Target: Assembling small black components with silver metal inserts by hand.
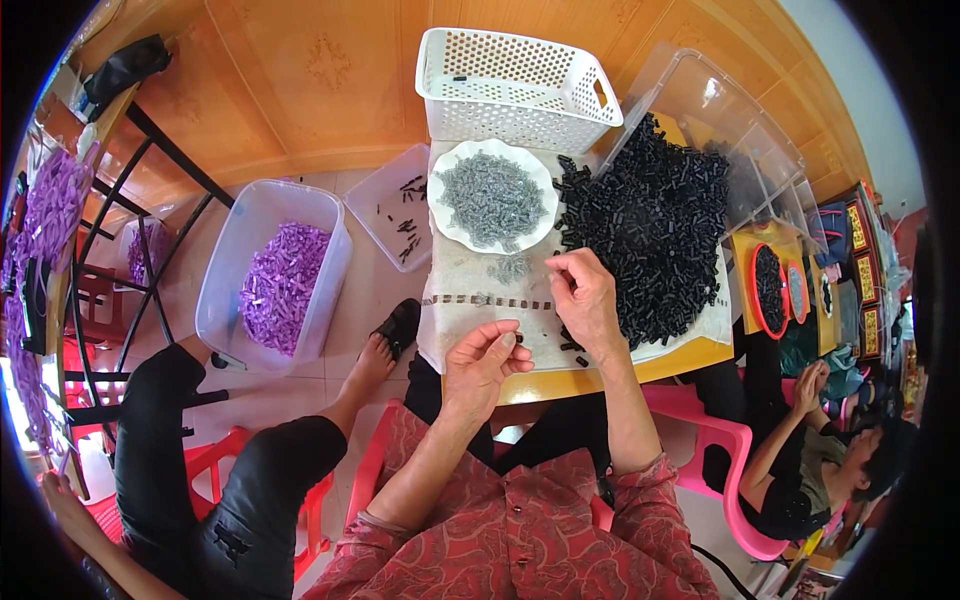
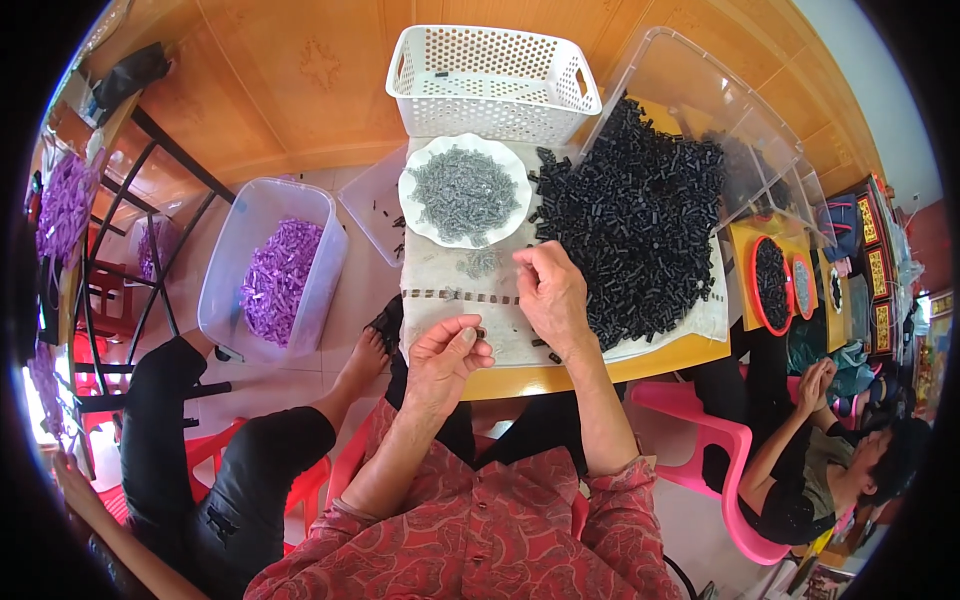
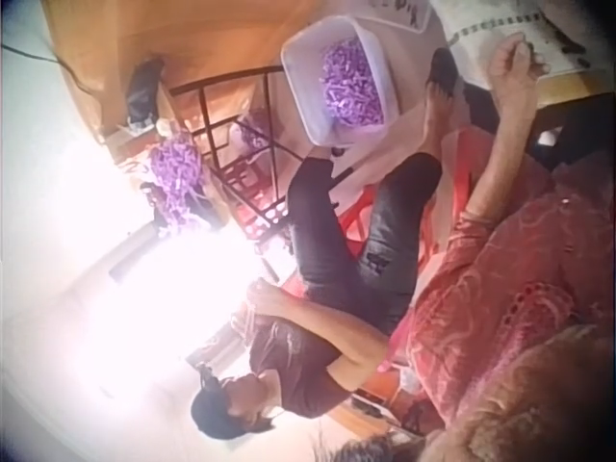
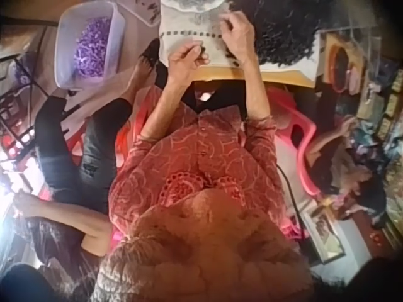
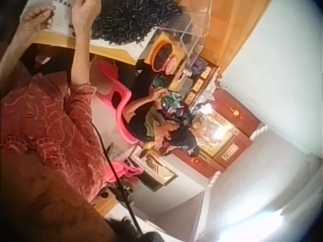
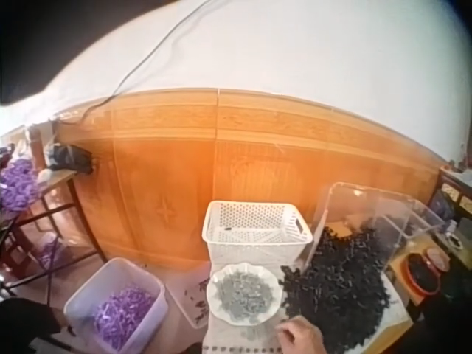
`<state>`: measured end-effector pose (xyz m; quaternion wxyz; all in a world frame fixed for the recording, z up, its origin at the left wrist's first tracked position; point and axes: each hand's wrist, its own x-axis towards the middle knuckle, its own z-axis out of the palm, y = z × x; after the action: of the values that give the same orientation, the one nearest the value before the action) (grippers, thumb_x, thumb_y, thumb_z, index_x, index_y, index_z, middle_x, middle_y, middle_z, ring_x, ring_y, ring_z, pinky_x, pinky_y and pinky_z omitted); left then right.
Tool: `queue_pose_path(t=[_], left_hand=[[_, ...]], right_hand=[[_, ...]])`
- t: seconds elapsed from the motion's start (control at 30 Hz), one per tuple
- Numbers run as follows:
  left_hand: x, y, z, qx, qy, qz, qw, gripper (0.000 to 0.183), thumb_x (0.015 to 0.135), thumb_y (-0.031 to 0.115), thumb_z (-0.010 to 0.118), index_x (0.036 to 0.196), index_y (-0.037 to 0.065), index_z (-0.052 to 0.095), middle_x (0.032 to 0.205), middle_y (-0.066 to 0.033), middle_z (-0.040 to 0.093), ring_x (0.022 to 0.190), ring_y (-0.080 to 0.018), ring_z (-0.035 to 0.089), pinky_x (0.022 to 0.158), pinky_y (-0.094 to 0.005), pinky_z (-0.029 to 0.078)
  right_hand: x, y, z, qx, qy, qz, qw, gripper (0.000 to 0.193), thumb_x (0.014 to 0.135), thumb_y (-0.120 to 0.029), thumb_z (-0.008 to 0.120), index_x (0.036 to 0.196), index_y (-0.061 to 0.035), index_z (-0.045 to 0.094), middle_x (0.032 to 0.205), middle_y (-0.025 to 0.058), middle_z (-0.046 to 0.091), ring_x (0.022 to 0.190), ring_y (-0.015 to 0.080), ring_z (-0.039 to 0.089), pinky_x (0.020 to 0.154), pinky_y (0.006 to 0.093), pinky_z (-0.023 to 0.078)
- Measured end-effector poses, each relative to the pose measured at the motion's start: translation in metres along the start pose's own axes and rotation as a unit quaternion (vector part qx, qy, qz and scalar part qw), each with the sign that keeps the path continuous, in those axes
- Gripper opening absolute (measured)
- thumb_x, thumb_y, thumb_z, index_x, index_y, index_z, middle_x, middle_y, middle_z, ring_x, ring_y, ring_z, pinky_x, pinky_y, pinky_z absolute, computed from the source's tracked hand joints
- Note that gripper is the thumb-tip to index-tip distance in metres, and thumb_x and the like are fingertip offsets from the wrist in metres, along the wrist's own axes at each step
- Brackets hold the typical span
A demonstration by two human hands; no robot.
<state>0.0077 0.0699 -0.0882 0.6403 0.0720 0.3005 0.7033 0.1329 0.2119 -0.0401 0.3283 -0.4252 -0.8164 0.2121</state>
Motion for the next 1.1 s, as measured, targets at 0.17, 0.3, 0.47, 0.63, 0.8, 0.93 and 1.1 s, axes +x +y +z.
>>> queue_pose_path(t=[0.17, 0.3, 0.47, 0.63, 0.8, 0.93, 1.1], left_hand=[[-0.003, 0.0, -0.003, 0.011, 0.002, 0.004, 1.0, 0.021, 0.101, 0.007, 0.059, 0.118, -0.002, 0.065, 0.099, -0.0087, 0.068, 0.083, -0.0177, 0.069, 0.074, -0.0336, 0.061], [-0.004, 0.001, -0.004, 0.013, 0.001, 0.007, 1.0, 0.02, 0.101, 0.009, 0.059, 0.118, -0.001, 0.065, 0.098, -0.0087, 0.068, 0.083, -0.0174, 0.07, 0.074, -0.0332, 0.061], [-0.005, 0.001, -0.003, 0.015, 0.002, 0.004, 1.0, 0.02, 0.101, 0.01, 0.06, 0.118, -0.001, 0.066, 0.099, -0.0086, 0.069, 0.082, -0.0161, 0.07, 0.074, -0.0325, 0.061], [-0.005, 0.005, -0.005, -0.01, -0.01, -0.003, 1.0, 0.021, 0.102, 0.012, 0.06, 0.118, 0.0, 0.065, 0.099, -0.0081, 0.069, 0.083, -0.0153, 0.069, 0.075, -0.0314, 0.06], [-0.006, 0.007, -0.003, -0.024, -0.021, 0.007, 0.999, 0.022, 0.102, 0.013, 0.059, 0.119, 0.0, 0.065, 0.101, -0.0078, 0.069, 0.083, -0.0148, 0.069, 0.075, -0.0304, 0.059], [-0.007, 0.004, -0.001, -0.005, -0.038, 0.043, 0.998, 0.022, 0.102, 0.011, 0.058, 0.12, -0.002, 0.065, 0.101, -0.0084, 0.069, 0.083, -0.0152, 0.068, 0.075, -0.0307, 0.059], [-0.012, 0.001, 0.008, 0.025, -0.04, 0.057, 0.997, 0.022, 0.103, 0.009, 0.058, 0.121, -0.002, 0.064, 0.096, -0.0083, 0.069, 0.081, -0.0151, 0.068, 0.075, -0.0295, 0.058]], right_hand=[[-0.016, -0.001, 0.001, -0.045, -0.014, -0.003, 0.999, 0.013, 0.083, 0.001, 0.068, 0.096, -0.0039, 0.067, 0.089, 0.0112, 0.064, 0.073, 0.0278, 0.066, 0.064, 0.0368, 0.053], [-0.026, -0.007, 0.006, -0.067, -0.047, 0.02, 0.996, 0.007, 0.084, -0.008, 0.071, 0.09, -0.0088, 0.068, 0.089, 0.0082, 0.064, 0.074, 0.0312, 0.067, 0.065, 0.0415, 0.054], [-0.034, -0.008, 0.02, -0.099, -0.038, 0.017, 0.994, 0.009, 0.084, -0.015, 0.075, 0.088, -0.0087, 0.07, 0.087, 0.009, 0.064, 0.071, 0.0317, 0.067, 0.062, 0.0424, 0.053], [-0.036, -0.011, 0.018, -0.104, -0.034, 0.012, 0.994, 0.009, 0.085, -0.01, 0.073, 0.09, -0.0059, 0.068, 0.086, 0.0112, 0.063, 0.069, 0.0315, 0.065, 0.06, 0.0403, 0.051], [-0.052, -0.032, -0.006, 0.099, -0.046, 0.019, 0.994, 0.006, 0.092, -0.004, 0.065, 0.095, -0.0013, 0.062, 0.086, 0.0134, 0.059, 0.071, 0.0297, 0.063, 0.062, 0.0379, 0.05], [-0.069, -0.054, -0.02, 0.147, -0.084, 0.023, 0.985, 0.007, 0.095, -0.006, 0.065, 0.095, -0.0003, 0.061, 0.086, 0.011, 0.059, 0.073, 0.0227, 0.061, 0.063, 0.0332, 0.049], [-0.079, -0.06, -0.021, 0.189, -0.077, 0.057, 0.977, 0.007, 0.095, -0.005, 0.065, 0.095, 0.0004, 0.062, 0.087, 0.009, 0.059, 0.077, 0.0193, 0.06, 0.07, 0.0295, 0.049]])
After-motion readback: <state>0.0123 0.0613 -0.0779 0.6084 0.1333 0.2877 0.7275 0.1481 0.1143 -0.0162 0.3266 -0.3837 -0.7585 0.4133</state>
